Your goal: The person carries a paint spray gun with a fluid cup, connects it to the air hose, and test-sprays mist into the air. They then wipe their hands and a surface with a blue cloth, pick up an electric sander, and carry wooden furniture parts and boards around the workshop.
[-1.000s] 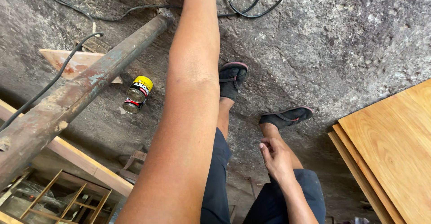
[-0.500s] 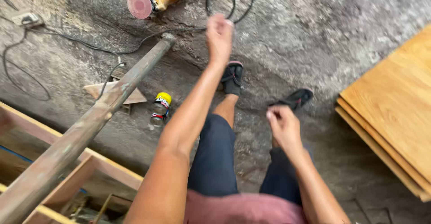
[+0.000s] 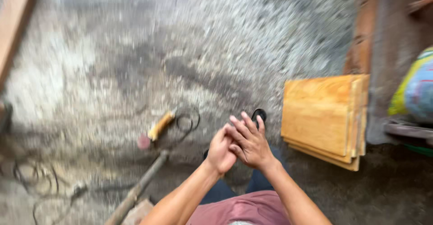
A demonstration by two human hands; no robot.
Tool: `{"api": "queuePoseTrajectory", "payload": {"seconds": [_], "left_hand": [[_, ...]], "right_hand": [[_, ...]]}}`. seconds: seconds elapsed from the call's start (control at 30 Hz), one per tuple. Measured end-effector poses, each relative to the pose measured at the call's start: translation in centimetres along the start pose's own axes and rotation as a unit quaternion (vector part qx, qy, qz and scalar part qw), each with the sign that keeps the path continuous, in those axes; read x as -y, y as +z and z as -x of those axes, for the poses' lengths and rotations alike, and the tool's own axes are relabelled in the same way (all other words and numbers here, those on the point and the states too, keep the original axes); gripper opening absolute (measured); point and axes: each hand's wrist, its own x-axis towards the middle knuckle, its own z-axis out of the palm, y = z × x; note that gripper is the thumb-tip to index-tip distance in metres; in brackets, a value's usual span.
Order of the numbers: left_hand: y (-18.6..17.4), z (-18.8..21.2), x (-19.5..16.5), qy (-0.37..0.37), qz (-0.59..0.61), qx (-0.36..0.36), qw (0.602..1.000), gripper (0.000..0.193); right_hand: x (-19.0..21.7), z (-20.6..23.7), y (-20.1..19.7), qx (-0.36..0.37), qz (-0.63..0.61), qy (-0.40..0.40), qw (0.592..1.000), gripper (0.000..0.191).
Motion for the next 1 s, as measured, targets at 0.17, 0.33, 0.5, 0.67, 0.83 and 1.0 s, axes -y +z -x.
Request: {"api": "queuePoseTrajectory", "payload": {"seconds": [0.17, 0.33, 0.5, 0.67, 0.83, 1.0], "left_hand": [[6.6, -1.3, -0.2, 0.015, -0.372, -0.113, 0.921, 0.03], [16.9, -5.8, -1.5, 0.114, -0.552, -0.129, 0.816, 0.034], [27.7, -7.4, -2.3, 0.256, -0.659, -0.085, 0.702, 0.015], [33.2, -7.8, -3.5, 0.187, -0.676, -0.071, 0.709, 0.016], [33.0, -10.1, -7.0, 0.236, -0.713, -0.099, 0.653, 0.025], [31.3, -15.7, -14.3, 0.215, -0.649, -0.216, 0.697, 0.035]], "right_hand": [[-6.1, 3.4, -8.9, -0.035, -0.098, 0.079, 0.991, 0.022], [-10.5, 4.8, -18.2, -0.014, -0.099, 0.2, 0.975, 0.033], [-12.8, 1.4, -25.6, -0.065, -0.066, 0.205, 0.974, 0.031], [-14.5, -3.6, -29.6, -0.141, -0.1, 0.205, 0.963, 0.014], [-16.5, -8.1, -30.5, -0.102, -0.158, 0.22, 0.957, 0.014], [-21.0, -14.7, -29.5, -0.037, -0.154, 0.229, 0.96, 0.02]]}}
